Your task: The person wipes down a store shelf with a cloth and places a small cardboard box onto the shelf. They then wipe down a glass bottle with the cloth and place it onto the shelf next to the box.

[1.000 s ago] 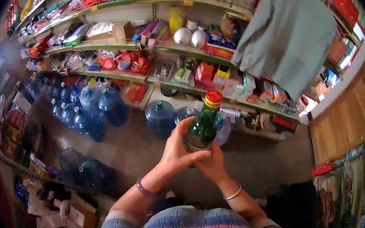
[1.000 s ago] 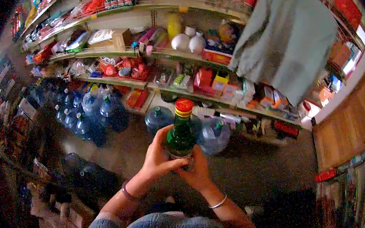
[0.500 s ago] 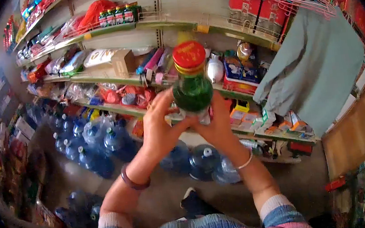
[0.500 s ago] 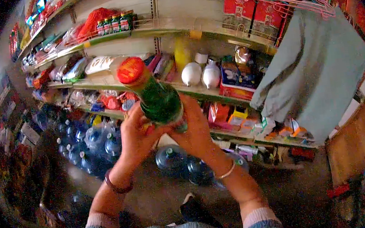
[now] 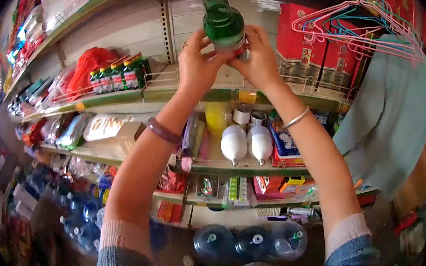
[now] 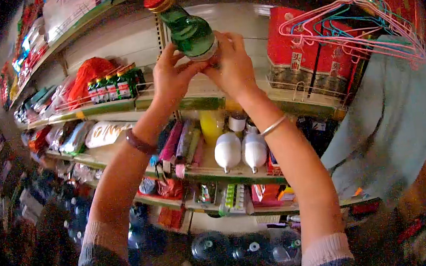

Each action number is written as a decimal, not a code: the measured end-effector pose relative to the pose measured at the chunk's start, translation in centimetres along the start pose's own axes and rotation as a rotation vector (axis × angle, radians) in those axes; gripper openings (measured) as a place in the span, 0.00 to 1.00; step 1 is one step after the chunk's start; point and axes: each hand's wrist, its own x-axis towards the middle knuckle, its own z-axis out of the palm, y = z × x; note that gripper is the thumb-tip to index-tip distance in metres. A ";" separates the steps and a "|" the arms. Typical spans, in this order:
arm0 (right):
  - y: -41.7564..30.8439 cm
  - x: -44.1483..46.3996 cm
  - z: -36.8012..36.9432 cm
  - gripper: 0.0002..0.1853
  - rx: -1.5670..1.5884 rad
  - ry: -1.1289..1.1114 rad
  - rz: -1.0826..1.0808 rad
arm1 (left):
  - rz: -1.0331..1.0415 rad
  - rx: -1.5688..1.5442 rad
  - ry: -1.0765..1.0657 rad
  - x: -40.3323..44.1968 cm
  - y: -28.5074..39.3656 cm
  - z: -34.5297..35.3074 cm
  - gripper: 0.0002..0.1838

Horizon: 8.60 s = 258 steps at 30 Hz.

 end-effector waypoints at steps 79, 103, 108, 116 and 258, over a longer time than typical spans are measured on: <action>-2.3 -13.1 -1.5 0.13 0.012 -0.519 0.525 | 0.508 0.074 -0.480 -6.1 -6.3 -5.5 0.26; -34.1 -41.6 -17.3 0.14 -0.231 0.062 1.589 | 0.366 -0.267 -0.968 -31.5 9.8 1.0 0.20; -27.9 -36.8 -17.7 0.13 -0.105 -0.030 1.360 | 0.405 -0.075 -0.779 -24.7 7.4 0.3 0.20; -12.8 -18.9 -7.3 0.14 0.018 -0.186 0.874 | 0.293 -0.012 -0.468 -7.9 -6.4 -1.4 0.25; -4.1 2.3 0.8 0.29 0.067 -0.284 0.036 | 0.244 0.166 0.091 1.5 -5.0 -10.8 0.45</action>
